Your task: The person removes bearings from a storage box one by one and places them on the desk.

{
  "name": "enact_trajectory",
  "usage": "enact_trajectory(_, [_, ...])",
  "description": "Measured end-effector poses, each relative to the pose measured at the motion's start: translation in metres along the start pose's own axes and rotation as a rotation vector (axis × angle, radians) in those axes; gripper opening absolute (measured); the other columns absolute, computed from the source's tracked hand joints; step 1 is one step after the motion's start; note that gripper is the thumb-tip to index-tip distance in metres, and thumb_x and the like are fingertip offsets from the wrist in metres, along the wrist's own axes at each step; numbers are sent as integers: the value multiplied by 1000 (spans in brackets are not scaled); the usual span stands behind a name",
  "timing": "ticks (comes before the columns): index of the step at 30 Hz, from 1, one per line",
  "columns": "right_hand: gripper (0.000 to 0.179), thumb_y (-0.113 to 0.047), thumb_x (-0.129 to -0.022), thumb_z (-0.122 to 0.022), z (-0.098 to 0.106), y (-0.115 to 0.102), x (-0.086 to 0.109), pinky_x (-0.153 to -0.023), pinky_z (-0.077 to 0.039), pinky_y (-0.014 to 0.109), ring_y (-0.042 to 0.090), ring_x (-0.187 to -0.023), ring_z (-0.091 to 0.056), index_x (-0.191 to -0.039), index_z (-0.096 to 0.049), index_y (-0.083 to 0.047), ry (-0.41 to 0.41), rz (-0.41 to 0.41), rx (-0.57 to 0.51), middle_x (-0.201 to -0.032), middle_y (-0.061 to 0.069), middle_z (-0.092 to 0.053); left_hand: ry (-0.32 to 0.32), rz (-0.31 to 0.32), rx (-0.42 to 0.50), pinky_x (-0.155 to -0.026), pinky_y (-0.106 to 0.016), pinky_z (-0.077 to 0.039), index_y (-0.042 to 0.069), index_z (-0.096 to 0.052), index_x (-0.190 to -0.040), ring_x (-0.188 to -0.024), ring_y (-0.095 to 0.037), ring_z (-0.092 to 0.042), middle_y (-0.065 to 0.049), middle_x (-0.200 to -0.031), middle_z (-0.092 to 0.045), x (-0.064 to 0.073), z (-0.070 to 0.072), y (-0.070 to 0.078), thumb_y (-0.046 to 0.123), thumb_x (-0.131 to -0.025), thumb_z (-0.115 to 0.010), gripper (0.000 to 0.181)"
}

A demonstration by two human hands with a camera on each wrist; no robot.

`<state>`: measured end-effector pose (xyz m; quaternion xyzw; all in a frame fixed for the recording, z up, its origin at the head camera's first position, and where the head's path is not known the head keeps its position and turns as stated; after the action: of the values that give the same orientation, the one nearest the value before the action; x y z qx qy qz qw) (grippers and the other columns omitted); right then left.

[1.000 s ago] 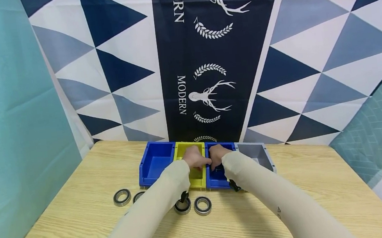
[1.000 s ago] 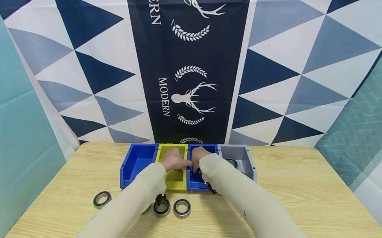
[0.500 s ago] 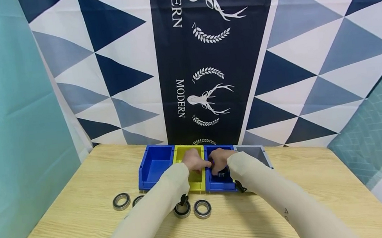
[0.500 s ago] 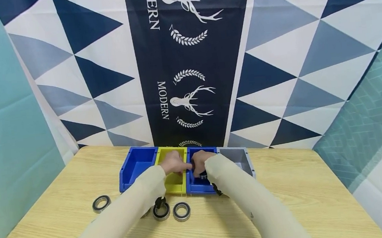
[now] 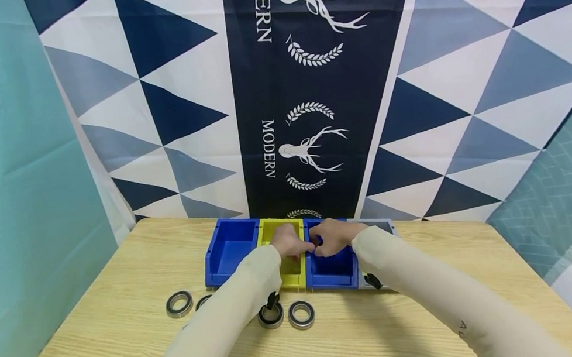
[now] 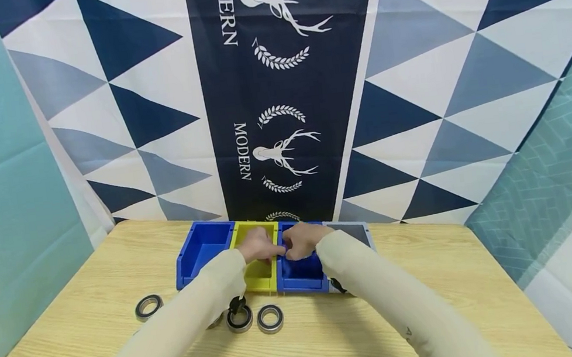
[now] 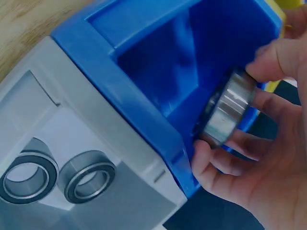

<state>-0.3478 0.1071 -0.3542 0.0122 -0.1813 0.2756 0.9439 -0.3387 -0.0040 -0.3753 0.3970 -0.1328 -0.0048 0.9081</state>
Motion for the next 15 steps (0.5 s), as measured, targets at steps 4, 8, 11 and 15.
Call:
enact_trajectory(4, [16,-31,-86,-59,9,1,7,-67,-41,31,20,-81,-49,-97,-58,-19,116,32,44,-93,6,-52,-1,23,-12,-57,-26,-55,4,-59,-84,-52,-16,-61,-2,-57,-54,-2,1,-4,25,-79,-77,28])
enact_trajectory(8, [19,-29,-86,-60,14,0,17,-69,-44,32,20,-80,-50,-100,-59,-16,199,82,63,-96,8,-52,-1,33,-3,-55,-25,-54,3,-60,-85,-50,-16,-60,-2,-56,-54,-3,2,-5,24,-79,-77,28])
enact_trajectory(11, [20,-25,-86,-61,18,-4,29,-69,-46,32,20,-79,-50,-102,-60,-14,241,134,70,-95,7,-53,2,32,5,-56,-25,-55,3,-60,-86,-50,-16,-59,-3,-58,-54,-3,2,-4,25,-79,-77,29])
enact_trajectory(15, [16,-23,-84,-61,23,-10,49,-70,-46,32,19,-82,-49,-99,-59,-18,297,181,87,-95,3,-53,-4,22,8,-57,-25,-54,3,-58,-89,-53,-17,-61,-4,-62,-56,-3,0,-1,25,-79,-77,30])
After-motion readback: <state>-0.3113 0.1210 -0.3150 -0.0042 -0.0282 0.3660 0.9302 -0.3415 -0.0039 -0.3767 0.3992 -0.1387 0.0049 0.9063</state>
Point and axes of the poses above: each hand's wrist, its own x-axis away from the middle knuckle, its own z-axis out of the back of the hand, y = z × x, the point moved 6 cm from there along -x, towards the middle knuckle
